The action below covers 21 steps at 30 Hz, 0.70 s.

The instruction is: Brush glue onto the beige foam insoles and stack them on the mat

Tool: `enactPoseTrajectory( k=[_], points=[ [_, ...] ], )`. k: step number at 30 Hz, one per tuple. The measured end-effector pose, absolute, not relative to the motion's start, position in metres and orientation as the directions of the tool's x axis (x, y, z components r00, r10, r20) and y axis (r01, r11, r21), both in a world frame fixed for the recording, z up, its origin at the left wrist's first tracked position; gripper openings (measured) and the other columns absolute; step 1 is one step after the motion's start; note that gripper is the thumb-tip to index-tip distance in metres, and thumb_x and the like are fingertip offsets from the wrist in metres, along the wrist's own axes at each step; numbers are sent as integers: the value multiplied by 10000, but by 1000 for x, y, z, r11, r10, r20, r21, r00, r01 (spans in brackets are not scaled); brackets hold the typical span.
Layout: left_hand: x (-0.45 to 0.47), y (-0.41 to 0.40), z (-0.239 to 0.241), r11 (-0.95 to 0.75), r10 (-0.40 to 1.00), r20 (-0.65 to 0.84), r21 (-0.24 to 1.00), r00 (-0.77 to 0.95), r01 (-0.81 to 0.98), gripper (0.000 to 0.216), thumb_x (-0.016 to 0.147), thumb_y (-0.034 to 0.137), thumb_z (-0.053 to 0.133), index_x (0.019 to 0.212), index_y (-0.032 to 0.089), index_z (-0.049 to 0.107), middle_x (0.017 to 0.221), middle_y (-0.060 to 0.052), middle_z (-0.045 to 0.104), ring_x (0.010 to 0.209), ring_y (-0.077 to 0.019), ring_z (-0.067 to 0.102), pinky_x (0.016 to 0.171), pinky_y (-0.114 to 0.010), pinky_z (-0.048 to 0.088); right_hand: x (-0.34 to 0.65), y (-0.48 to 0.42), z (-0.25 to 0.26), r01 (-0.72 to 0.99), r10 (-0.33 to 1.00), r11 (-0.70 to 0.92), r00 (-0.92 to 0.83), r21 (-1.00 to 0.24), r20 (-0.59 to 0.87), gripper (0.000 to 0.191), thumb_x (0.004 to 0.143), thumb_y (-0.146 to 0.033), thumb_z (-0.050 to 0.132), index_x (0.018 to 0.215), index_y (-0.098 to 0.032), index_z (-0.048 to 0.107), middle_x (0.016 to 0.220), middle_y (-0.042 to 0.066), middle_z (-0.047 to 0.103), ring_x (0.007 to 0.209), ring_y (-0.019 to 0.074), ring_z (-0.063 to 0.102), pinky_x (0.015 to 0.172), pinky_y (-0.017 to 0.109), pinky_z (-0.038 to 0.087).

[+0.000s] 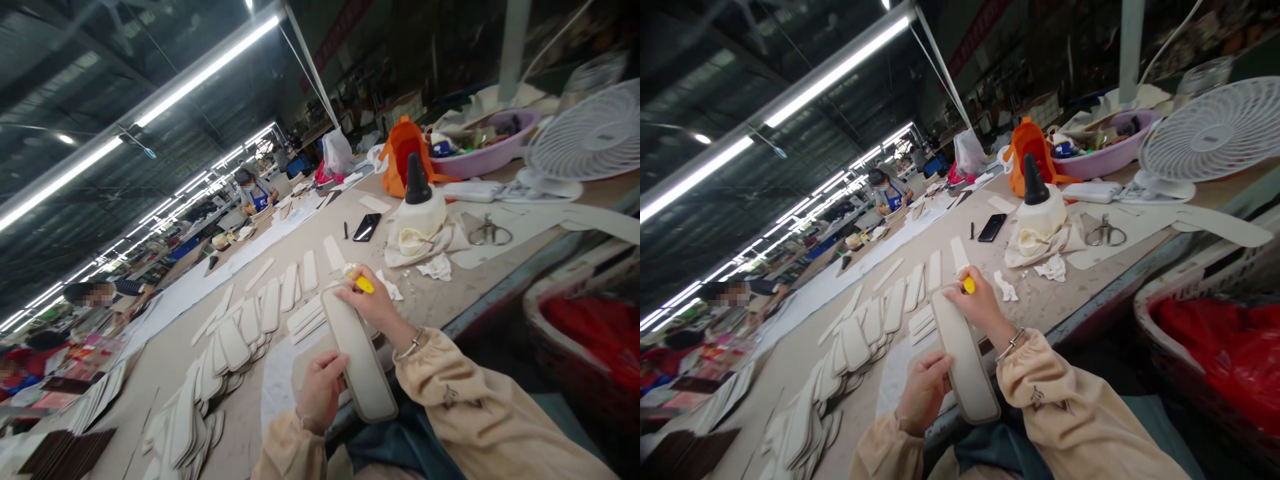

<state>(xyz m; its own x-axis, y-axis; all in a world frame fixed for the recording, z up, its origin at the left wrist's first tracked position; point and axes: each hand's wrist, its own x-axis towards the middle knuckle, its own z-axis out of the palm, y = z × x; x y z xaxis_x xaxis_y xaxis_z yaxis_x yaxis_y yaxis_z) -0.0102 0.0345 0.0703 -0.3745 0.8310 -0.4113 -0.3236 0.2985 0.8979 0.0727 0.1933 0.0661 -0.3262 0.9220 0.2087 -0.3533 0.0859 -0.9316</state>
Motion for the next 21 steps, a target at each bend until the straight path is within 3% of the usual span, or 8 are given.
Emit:
enactPoseTrajectory(
  k=[6,11,21],
  points=[
    [-1,43,74,230,855,-360,908,-373,-349,223,672,298,776,802,126,716,770,-65,734,806,-208,678,742,-312,524,79,199,67,-351,935,110,-280,-930,217,365,670,-349,697,844,-254,391,656,-76,489,576,124,464,558,250,387],
    [1,41,76,262,855,-413,866,-313,-426,234,699,331,743,833,141,712,832,-72,740,899,-246,680,801,-336,532,80,200,66,-336,937,118,-273,-934,216,362,662,-344,700,840,-248,399,658,-81,491,574,115,463,569,248,384],
    [9,36,68,372,819,-535,770,-207,-519,298,650,258,801,873,88,701,764,-96,745,827,-257,701,878,-408,515,86,206,58,-317,943,156,-234,-935,237,376,659,-303,727,842,-239,405,636,-95,474,562,83,461,564,222,388]
  ],
)
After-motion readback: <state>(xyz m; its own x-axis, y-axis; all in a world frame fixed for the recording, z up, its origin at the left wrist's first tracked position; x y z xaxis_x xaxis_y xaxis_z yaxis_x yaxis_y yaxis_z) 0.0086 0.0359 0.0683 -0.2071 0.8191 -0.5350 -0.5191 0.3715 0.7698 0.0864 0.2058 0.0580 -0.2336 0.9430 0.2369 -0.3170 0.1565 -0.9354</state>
